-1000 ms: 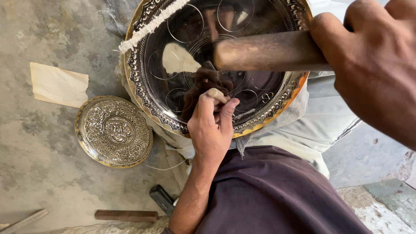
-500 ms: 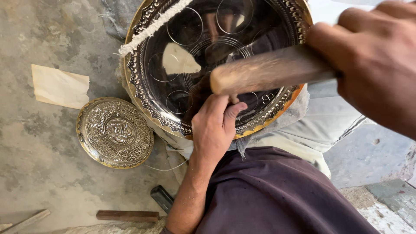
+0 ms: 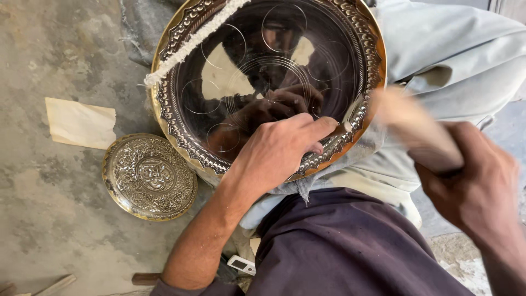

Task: The person sits on the floor with a large brass tray on their lap, holding a small punch against the tray surface with one hand and striking it with a wooden mallet in the other to emboss decorative patterns. They reposition the punch repeatedly across the tray and rotate the tray near the end, with a second engraved brass plate lying beside them.

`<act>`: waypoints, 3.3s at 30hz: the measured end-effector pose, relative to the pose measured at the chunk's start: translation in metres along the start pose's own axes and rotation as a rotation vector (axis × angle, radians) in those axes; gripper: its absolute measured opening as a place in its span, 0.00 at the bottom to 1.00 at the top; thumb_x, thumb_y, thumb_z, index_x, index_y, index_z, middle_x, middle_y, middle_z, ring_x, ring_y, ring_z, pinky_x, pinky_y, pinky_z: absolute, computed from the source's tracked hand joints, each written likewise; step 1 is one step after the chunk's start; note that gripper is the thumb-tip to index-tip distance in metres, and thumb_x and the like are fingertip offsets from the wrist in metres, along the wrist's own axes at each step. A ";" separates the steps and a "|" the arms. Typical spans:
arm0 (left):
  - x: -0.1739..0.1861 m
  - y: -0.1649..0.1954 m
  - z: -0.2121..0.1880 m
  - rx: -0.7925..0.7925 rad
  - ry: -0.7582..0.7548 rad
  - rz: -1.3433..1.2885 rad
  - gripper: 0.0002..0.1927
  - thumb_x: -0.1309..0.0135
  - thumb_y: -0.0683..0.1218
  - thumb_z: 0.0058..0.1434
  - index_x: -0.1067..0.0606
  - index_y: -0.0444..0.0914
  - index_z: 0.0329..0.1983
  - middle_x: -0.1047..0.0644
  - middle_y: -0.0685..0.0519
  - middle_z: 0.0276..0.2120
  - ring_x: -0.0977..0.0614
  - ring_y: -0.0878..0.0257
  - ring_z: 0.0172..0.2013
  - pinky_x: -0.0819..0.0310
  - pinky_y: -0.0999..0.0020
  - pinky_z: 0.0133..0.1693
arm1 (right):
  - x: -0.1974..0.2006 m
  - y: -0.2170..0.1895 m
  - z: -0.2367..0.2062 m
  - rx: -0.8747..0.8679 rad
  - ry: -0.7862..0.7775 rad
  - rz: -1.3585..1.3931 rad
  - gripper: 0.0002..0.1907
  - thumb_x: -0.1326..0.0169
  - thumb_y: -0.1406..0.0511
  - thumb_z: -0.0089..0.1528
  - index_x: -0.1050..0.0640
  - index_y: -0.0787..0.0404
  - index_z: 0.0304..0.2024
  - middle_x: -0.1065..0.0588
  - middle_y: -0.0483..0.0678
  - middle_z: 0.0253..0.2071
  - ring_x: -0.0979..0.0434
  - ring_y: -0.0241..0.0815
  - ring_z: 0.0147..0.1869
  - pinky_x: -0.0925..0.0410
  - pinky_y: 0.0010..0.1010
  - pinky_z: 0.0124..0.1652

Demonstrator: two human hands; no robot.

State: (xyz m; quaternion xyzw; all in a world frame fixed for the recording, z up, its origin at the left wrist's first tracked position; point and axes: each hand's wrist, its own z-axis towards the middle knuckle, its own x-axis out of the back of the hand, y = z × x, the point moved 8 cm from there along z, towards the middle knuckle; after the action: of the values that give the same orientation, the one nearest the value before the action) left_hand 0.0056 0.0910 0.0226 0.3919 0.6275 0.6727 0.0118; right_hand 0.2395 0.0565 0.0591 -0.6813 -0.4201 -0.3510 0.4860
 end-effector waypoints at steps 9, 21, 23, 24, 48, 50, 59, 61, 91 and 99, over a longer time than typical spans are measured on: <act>-0.007 0.008 0.003 -0.045 -0.152 0.134 0.12 0.46 0.40 0.64 0.24 0.45 0.50 0.21 0.51 0.32 0.14 0.56 0.35 0.20 0.58 0.34 | -0.034 0.024 -0.037 -0.013 0.049 -0.086 0.16 0.39 0.62 0.59 0.23 0.61 0.47 0.18 0.54 0.38 0.17 0.53 0.40 0.27 0.42 0.40; -0.010 0.015 0.040 -0.179 -0.059 -0.062 0.21 0.38 0.46 0.62 0.28 0.45 0.57 0.20 0.48 0.37 0.16 0.47 0.36 0.21 0.55 0.36 | -0.035 0.125 -0.065 -0.453 -0.021 0.187 0.37 0.32 0.57 0.55 0.30 0.67 0.62 0.18 0.59 0.39 0.16 0.52 0.40 0.26 0.44 0.42; -0.012 0.018 0.041 -0.190 -0.098 -0.020 0.21 0.38 0.46 0.61 0.27 0.46 0.57 0.21 0.47 0.36 0.17 0.46 0.36 0.22 0.54 0.35 | -0.032 0.126 -0.071 -0.388 0.025 0.291 0.40 0.33 0.59 0.55 0.33 0.66 0.66 0.18 0.57 0.41 0.16 0.50 0.43 0.26 0.43 0.44; -0.013 0.019 0.041 -0.203 -0.111 -0.001 0.21 0.38 0.46 0.61 0.27 0.46 0.57 0.21 0.47 0.36 0.17 0.46 0.36 0.22 0.54 0.34 | -0.032 0.125 -0.075 -0.374 0.028 0.327 0.39 0.34 0.59 0.56 0.33 0.66 0.66 0.18 0.56 0.42 0.16 0.50 0.44 0.26 0.43 0.44; -0.024 0.026 0.043 -0.197 -0.241 0.114 0.17 0.47 0.40 0.64 0.26 0.46 0.56 0.22 0.50 0.33 0.15 0.55 0.33 0.19 0.60 0.33 | -0.036 0.066 -0.065 -0.155 0.241 0.202 0.31 0.39 0.67 0.59 0.29 0.63 0.65 0.23 0.58 0.48 0.21 0.52 0.44 0.28 0.44 0.43; -0.024 0.023 0.041 -0.189 -0.226 0.129 0.17 0.45 0.41 0.64 0.26 0.46 0.56 0.22 0.50 0.33 0.15 0.55 0.33 0.19 0.60 0.33 | -0.035 0.070 -0.061 -0.218 0.231 0.362 0.32 0.38 0.67 0.59 0.31 0.63 0.65 0.23 0.56 0.48 0.20 0.50 0.46 0.27 0.43 0.44; -0.017 0.012 0.033 -0.149 -0.103 0.008 0.18 0.50 0.35 0.64 0.26 0.41 0.57 0.23 0.47 0.35 0.12 0.56 0.37 0.17 0.62 0.34 | -0.035 0.066 -0.037 -0.252 0.097 0.572 0.37 0.42 0.69 0.58 0.39 0.57 0.68 0.23 0.54 0.52 0.20 0.49 0.57 0.25 0.41 0.51; -0.019 0.009 0.033 -0.131 -0.096 -0.026 0.17 0.51 0.34 0.65 0.27 0.40 0.56 0.22 0.48 0.36 0.12 0.56 0.37 0.17 0.63 0.33 | -0.032 0.061 -0.032 -0.239 0.079 0.600 0.38 0.43 0.71 0.57 0.40 0.58 0.68 0.23 0.54 0.52 0.21 0.49 0.58 0.26 0.40 0.52; 0.015 -0.011 -0.014 -0.018 0.508 -0.135 0.14 0.41 0.44 0.69 0.30 0.39 0.54 0.20 0.50 0.45 0.14 0.62 0.41 0.14 0.71 0.41 | -0.019 0.068 -0.011 -0.138 0.150 0.591 0.27 0.43 0.70 0.58 0.30 0.64 0.60 0.20 0.51 0.51 0.19 0.43 0.54 0.28 0.35 0.53; 0.009 -0.034 -0.045 0.243 0.520 -0.288 0.19 0.39 0.43 0.66 0.29 0.36 0.58 0.18 0.52 0.37 0.14 0.66 0.38 0.16 0.72 0.38 | -0.003 0.043 0.006 0.024 0.157 0.332 0.34 0.42 0.71 0.55 0.29 0.64 0.66 0.20 0.57 0.51 0.20 0.52 0.50 0.30 0.40 0.49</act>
State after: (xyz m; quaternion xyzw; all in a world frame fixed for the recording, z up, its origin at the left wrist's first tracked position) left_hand -0.0415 0.0651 0.0029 0.1126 0.7343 0.6618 -0.1008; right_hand 0.2782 0.0538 0.0393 -0.7059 -0.2670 -0.3130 0.5766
